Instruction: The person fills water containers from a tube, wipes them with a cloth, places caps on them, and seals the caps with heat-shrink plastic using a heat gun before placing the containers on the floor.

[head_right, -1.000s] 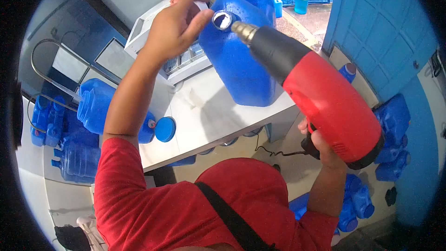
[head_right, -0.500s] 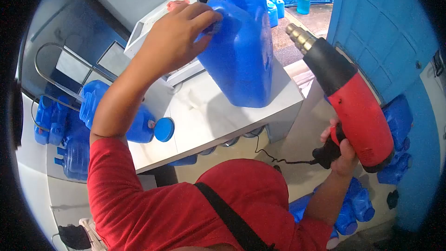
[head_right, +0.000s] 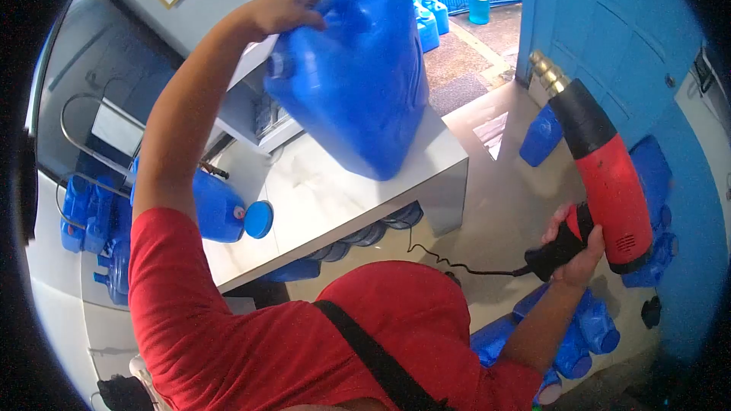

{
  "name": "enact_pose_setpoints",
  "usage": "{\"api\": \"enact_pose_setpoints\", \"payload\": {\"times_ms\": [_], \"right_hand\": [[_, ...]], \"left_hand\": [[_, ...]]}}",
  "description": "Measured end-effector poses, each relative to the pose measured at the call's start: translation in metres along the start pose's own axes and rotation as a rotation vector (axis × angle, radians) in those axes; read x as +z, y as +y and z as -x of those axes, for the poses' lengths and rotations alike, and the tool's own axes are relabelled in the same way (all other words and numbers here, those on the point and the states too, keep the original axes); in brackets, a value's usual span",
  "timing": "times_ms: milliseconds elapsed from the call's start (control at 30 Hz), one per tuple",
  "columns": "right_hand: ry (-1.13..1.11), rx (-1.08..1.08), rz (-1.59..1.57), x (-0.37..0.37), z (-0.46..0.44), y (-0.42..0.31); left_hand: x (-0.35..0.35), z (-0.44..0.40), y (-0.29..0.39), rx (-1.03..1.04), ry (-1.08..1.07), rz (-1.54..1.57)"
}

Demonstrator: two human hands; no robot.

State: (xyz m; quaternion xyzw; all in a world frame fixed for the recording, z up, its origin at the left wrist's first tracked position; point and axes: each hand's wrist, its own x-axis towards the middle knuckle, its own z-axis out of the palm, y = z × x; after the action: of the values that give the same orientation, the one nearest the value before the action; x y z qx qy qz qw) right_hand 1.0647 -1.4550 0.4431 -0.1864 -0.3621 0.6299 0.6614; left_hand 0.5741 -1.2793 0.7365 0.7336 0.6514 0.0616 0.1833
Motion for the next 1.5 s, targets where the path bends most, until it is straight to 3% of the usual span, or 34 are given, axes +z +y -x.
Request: {"api": "enact_pose_setpoints", "payload": {"times_ms": [67, 167, 233, 300, 433, 500, 533, 600, 667, 733, 800, 867, 900, 933, 967, 1033, 1067, 1100, 1133, 1200, 1267, 1300, 1367, 1400, 1433, 1500], "right_hand": [[0.111, -0.005, 0.06, -0.013, 0.01, -0.009], [0.259, -0.062, 0.197, -0.019, 0.012, -0.019], [0.254, -0.153, 0.33, -0.013, 0.009, -0.026], [0.237, -0.144, 0.34, -0.019, 0.011, -0.03], [0.147, -0.139, 0.377, -0.034, 0.013, -0.028], [0.119, -0.113, 0.367, -0.038, 0.015, -0.023], [0.088, -0.1, 0.36, -0.038, 0.014, -0.019], [0.001, -0.087, 0.325, -0.05, 0.018, -0.007], [-0.096, -0.073, 0.29, -0.041, 0.015, -0.001], [-0.183, -0.031, 0.273, -0.021, 0.014, 0.002], [-0.274, 0.028, 0.257, 0.008, 0.015, 0.007], [-0.374, 0.092, 0.239, 0.044, 0.015, 0.018], [-0.436, 0.132, 0.224, 0.067, 0.013, 0.026], [-0.49, 0.166, 0.216, 0.096, 0.011, 0.035], [-0.547, 0.205, 0.207, 0.118, 0.009, 0.047], [-0.648, 0.285, 0.19, 0.173, 0.007, 0.07], [-0.695, 0.321, 0.184, 0.202, 0.005, 0.084], [-0.731, 0.355, 0.182, 0.233, 0.004, 0.098], [-0.756, 0.38, 0.185, 0.265, 0.001, 0.114], [-0.744, 0.397, 0.212, 0.332, -0.013, 0.148], [-0.617, 0.331, 0.185, 0.402, -0.04, 0.185], [-0.696, 0.163, 0.259, 0.427, -0.065, 0.21], [-0.749, 0.095, 0.226, 0.495, -0.104, 0.242], [-0.731, 0.047, 0.296, 0.524, -0.125, 0.256], [-0.768, 0.02, 0.493, 0.549, -0.152, 0.274], [-0.702, -0.11, 1.078, 0.593, -0.208, 0.314]], "left_hand": [[-0.013, 0.007, 0.003, 0.176, -0.066, -0.121], [-0.016, 0.002, 0.006, 0.244, 0.03, -0.365], [-0.011, -0.007, 0.003, 0.245, 0.052, -0.422], [-0.008, -0.017, 0.001, 0.391, 0.156, -0.586], [-0.014, -0.048, -0.02, 0.529, 0.122, -0.575], [-0.01, -0.031, 0.001, 0.809, 0.204, -0.88], [-0.008, -0.027, 0.004, 0.798, 0.199, -0.88], [-0.01, -0.012, 0.002, 0.657, 0.32, -0.679], [-0.021, 0.006, -0.01, 0.643, 0.304, -0.701], [-0.03, 0.035, -0.022, 0.491, 0.437, -0.623], [-0.021, 0.074, -0.033, 0.176, 0.508, -0.503], [-0.015, 0.091, -0.116, 0.326, 0.469, -0.477], [-0.004, 0.109, -0.149, 0.221, 0.432, -0.457], [0.012, 0.139, -0.148, -0.073, 0.308, -0.415], [0.035, 0.157, -0.201, 0.028, 0.237, -0.249], [0.083, 0.202, -0.244, -0.007, -0.091, -0.297], [0.117, 0.226, -0.265, -0.036, -0.186, -0.14], [0.172, 0.243, -0.329, -0.079, -0.256, -0.07], [0.173, 0.267, -0.276, -0.204, -0.386, -0.183], [0.209, 0.294, -0.274, -0.333, -0.459, -0.282], [0.251, 0.323, -0.301, -0.374, -0.304, -0.235], [0.259, 0.332, -0.3, -0.425, -0.281, -0.228], [0.281, 0.347, -0.306, -0.482, -0.245, -0.219], [0.295, 0.356, -0.312, -0.448, -0.14, -0.176], [0.294, 0.358, -0.311, -0.493, -0.181, -0.143], [0.289, 0.364, -0.301, -0.537, -0.224, -0.108]]}}
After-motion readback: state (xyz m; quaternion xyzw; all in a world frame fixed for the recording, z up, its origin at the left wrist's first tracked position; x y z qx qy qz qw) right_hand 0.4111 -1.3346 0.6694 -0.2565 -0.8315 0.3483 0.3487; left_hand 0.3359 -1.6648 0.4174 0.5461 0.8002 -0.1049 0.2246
